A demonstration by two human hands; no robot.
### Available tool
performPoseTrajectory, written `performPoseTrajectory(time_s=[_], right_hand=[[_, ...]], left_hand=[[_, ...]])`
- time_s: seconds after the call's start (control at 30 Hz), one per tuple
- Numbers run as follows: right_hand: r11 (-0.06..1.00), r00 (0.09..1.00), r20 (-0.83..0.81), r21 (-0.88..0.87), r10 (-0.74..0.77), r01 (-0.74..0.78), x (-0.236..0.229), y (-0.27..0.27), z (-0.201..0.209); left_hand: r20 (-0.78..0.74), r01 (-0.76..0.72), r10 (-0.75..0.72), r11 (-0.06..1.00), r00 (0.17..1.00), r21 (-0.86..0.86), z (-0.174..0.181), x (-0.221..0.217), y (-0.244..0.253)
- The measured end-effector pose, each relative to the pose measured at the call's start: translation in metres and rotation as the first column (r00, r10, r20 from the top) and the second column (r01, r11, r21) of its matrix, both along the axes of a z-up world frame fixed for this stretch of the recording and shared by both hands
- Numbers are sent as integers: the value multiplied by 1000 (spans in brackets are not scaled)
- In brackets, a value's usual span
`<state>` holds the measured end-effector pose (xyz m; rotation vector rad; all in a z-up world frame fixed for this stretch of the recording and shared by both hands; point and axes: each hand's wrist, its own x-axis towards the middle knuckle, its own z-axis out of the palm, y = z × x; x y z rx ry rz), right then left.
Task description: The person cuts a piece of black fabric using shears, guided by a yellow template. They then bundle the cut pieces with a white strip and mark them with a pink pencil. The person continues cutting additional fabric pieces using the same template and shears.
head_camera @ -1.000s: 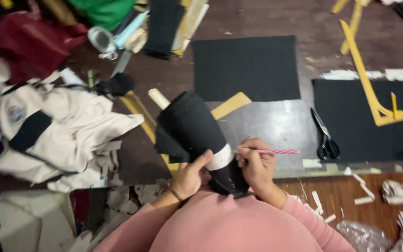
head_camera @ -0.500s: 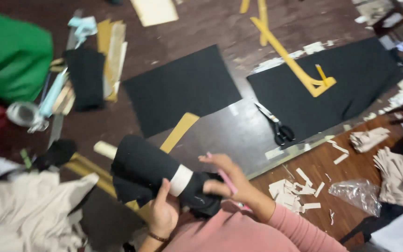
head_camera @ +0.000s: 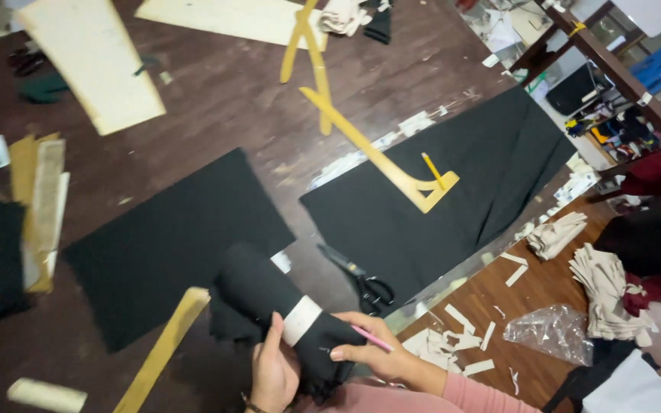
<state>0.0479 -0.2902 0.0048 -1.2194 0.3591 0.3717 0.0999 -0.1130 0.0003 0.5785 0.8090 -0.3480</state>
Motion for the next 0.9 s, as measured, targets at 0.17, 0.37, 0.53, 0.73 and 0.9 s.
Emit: performPoseTrajectory(time_s=[0.17,0.37,0.53,0.73,0.9], right_hand=[[947,966,199,-241,-166,212,43,-128,-8],[660,805,565,-537,-181,525,167,-245,61],[650,511,827,-258,-234,714,314,-323,96],[646,679,325,-217,-659,731,470,-412,15],[642,888,442,-644,-130,415,464,-362,-165]], left_hand=[[34,307,-314,942,949,132,0,38,-77],[-221,529,-482,797,848,291,-55,50,-94],[-251,534,-473,769,845,350,-82,56,-89],[-335,492,-371,755,866,433,-76,74,-85],[-402,495,-321,731,857,470,-122,59,-65]])
